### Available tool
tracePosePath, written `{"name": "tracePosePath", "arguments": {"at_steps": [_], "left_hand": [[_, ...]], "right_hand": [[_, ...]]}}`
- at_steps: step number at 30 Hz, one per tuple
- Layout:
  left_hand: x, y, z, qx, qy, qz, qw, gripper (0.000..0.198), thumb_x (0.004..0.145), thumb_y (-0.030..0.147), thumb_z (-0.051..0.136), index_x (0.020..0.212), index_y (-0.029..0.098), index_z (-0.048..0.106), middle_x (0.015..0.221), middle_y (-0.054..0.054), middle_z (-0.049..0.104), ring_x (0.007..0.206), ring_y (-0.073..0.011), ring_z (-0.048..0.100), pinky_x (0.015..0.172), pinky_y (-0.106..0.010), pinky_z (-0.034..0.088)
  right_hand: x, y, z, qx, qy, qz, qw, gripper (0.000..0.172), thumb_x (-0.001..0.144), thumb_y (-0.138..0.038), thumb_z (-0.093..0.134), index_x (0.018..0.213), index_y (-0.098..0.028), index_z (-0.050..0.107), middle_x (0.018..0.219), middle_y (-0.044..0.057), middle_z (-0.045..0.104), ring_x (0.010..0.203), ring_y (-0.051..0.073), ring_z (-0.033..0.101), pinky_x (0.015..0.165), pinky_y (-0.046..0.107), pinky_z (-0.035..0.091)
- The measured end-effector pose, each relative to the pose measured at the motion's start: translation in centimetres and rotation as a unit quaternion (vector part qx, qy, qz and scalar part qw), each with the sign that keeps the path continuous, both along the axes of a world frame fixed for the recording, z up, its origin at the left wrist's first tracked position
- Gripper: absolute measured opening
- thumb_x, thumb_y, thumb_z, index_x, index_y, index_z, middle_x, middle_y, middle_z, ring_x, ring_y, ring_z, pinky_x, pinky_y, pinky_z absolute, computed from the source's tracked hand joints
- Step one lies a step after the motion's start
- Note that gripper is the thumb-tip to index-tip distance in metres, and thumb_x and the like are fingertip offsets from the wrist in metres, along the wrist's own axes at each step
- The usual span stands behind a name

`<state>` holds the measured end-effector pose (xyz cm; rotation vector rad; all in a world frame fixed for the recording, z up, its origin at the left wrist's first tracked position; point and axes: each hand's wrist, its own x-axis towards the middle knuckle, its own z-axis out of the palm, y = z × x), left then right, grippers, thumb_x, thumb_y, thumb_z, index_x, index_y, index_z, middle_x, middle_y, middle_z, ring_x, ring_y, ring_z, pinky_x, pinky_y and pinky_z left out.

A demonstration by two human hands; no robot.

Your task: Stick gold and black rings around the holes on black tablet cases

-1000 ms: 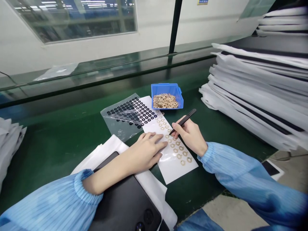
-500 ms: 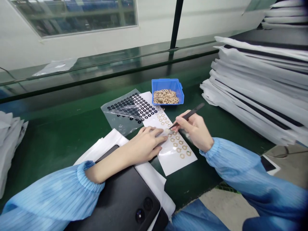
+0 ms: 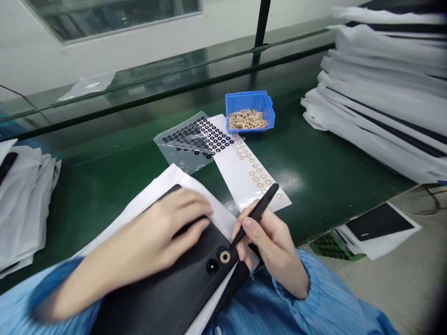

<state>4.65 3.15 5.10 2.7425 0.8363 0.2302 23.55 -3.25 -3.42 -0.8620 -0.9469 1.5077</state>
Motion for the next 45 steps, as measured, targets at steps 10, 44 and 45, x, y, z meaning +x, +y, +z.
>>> {"name": "tracePosePath", "arguments": {"at_steps": [10,44,45], "left_hand": [[-2.0,-5.6,-1.9,0.116,0.058,-0.068,0.989,0.037,0.088,0.021,0.042,0.121,0.029,0.058,0.125,-0.004,0.057,0.125,-0.0323,0.043,0.096,-0.049,0.046],[-2.0,-5.9,-2.3,0.093,0.069,-0.034,0.993,0.045,0.087,0.020,0.048,0.131,0.031,0.050,0.128,0.000,0.057,0.126,-0.0307,0.043,0.105,-0.053,0.035],[-2.0,-5.9,-2.3,0.093,0.070,-0.037,0.993,0.047,0.086,0.019,0.048,0.132,0.030,0.049,0.128,0.000,0.057,0.126,-0.0307,0.043,0.105,-0.053,0.035]], "right_hand": [[-0.7,-0.2,-0.3,0.024,-0.046,-0.043,0.998,0.021,0.093,-0.036,0.049,0.083,-0.017,0.048,0.048,-0.007,0.050,0.035,0.005,0.043,0.033,0.014,0.034],[-0.5,-0.8,-0.4,0.136,-0.132,-0.057,0.980,0.011,0.094,-0.023,0.044,0.086,-0.019,0.049,0.062,-0.003,0.050,0.042,0.007,0.045,0.037,0.019,0.036],[-0.5,-0.8,-0.4,0.150,-0.139,-0.063,0.977,0.009,0.094,-0.021,0.044,0.088,-0.019,0.049,0.066,-0.002,0.051,0.044,0.007,0.046,0.039,0.019,0.037]]}}
